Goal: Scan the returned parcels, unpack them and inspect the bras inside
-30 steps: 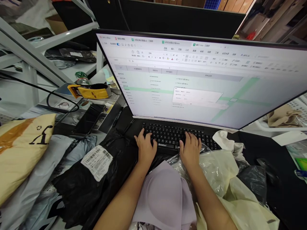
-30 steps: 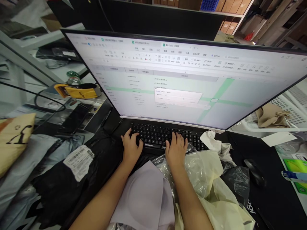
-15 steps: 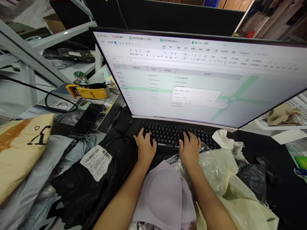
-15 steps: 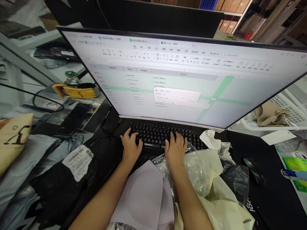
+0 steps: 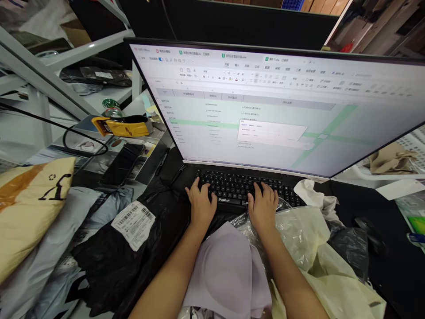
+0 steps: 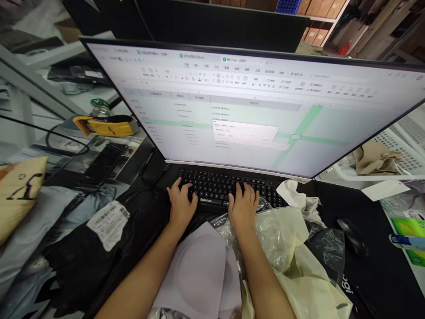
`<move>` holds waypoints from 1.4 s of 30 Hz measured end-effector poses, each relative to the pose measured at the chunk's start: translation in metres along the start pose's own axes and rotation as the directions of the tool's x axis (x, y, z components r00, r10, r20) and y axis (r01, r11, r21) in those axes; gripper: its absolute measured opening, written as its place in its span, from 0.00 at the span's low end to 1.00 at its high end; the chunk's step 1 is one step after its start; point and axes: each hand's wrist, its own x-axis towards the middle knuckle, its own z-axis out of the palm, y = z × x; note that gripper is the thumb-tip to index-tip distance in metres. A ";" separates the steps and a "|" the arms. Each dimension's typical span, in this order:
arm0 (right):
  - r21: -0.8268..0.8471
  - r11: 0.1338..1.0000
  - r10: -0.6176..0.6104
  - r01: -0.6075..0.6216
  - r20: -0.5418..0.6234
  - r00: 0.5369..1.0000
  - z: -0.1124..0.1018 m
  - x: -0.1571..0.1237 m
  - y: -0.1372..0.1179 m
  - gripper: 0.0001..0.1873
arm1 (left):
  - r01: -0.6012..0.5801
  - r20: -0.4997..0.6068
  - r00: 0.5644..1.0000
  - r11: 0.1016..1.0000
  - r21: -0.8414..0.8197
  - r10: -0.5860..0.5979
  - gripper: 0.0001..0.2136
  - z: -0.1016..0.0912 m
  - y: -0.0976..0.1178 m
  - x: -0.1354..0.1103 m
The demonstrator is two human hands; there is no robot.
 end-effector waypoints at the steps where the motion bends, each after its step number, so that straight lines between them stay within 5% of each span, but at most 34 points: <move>1: 0.002 1.000 0.000 0.000 0.002 1.000 0.000 0.000 0.000 0.26 | 0.001 0.000 1.000 1.000 -0.002 -0.001 0.13 0.000 0.000 0.000; 42: 0.000 1.000 -0.008 0.008 -0.004 1.000 0.002 -0.001 0.001 0.27 | -0.007 -0.003 1.000 1.000 0.007 0.007 0.13 -0.001 0.000 0.000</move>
